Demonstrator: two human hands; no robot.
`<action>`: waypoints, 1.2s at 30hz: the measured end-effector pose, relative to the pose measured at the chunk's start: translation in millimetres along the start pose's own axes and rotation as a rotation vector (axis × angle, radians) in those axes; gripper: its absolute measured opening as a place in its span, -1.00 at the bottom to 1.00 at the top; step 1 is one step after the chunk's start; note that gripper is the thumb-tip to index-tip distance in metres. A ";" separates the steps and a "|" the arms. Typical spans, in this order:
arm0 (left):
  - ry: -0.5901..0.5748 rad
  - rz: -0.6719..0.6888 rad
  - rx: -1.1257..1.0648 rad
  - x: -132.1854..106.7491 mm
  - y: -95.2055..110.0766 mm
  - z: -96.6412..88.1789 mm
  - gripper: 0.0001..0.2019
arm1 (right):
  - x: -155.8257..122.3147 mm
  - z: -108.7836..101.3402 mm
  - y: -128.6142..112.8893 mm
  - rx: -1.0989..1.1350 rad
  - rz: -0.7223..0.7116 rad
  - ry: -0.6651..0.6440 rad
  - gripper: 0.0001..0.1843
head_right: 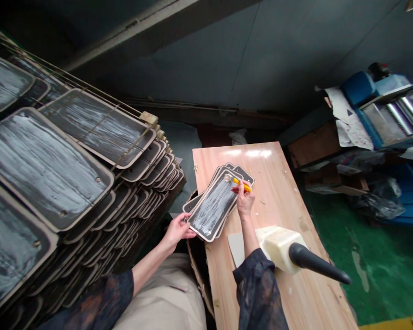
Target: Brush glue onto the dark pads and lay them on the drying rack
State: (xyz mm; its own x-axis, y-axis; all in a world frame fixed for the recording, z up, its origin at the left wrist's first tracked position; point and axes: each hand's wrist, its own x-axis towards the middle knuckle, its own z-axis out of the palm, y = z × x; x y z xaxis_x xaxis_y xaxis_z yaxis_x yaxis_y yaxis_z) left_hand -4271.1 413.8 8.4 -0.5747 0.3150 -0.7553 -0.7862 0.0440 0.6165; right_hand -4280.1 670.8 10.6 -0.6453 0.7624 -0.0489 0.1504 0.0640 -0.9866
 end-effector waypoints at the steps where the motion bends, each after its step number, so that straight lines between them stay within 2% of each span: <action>1: 0.001 -0.003 -0.007 0.1 0.5 -0.3 -0.70 | 7.6 -1.4 2.9 -0.013 -0.028 0.020 -0.51; 3: -0.001 -0.013 -0.024 0.5 1.2 -1.0 -0.69 | 11.0 -6.8 6.1 -0.047 -0.064 0.035 -0.51; 5: -0.006 -0.022 -0.043 1.1 1.5 -1.4 -0.70 | -1.9 -14.4 6.4 -0.118 -0.098 0.000 -0.53; 9: -0.009 -0.033 -0.072 0.7 0.6 -0.8 -0.72 | -66.5 -29.9 -0.9 -0.370 -0.112 -0.146 -0.61; 11: -0.009 -0.040 -0.079 0.2 -0.6 -0.2 -0.71 | -107.9 -36.0 -8.3 -0.446 -0.041 -0.197 -0.63; 14: -0.009 -0.043 -0.079 0.1 -2.6 -0.3 -0.71 | -163.9 -42.0 -22.4 -0.418 0.135 -0.247 -0.64; 17: -0.015 -0.038 -0.071 -0.6 -3.0 -1.4 -0.72 | -197.3 -45.9 -39.9 -0.304 0.307 -0.284 -0.61; 19: -0.032 -0.039 -0.067 -2.9 -1.4 -2.5 -0.72 | -204.2 -49.8 -53.6 -0.223 0.392 -0.259 -0.59; 22: -0.089 -0.045 -0.064 -10.8 4.5 -3.2 -0.68 | -199.6 -61.3 -74.7 -0.132 0.421 -0.117 -0.55; 28: -0.249 0.001 -0.147 -39.1 27.1 3.5 -0.55 | -188.7 -97.0 -99.2 -0.143 0.239 0.292 -0.48; 32: -0.320 0.101 -0.199 -61.0 45.4 15.8 -0.53 | -190.0 -117.5 -99.2 -0.180 0.217 0.400 -0.45; 36: -0.335 0.194 -0.220 -85.2 65.3 29.7 -0.59 | -185.8 -136.7 -77.3 -0.168 0.263 0.395 -0.35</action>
State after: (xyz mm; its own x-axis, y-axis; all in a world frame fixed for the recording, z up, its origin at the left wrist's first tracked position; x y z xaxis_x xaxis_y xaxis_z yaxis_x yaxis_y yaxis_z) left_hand -4266.7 418.0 119.6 -0.6393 0.5892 -0.4940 -0.7215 -0.2375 0.6504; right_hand -4069.5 612.3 117.3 -0.2411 0.9501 -0.1981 0.4096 -0.0854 -0.9083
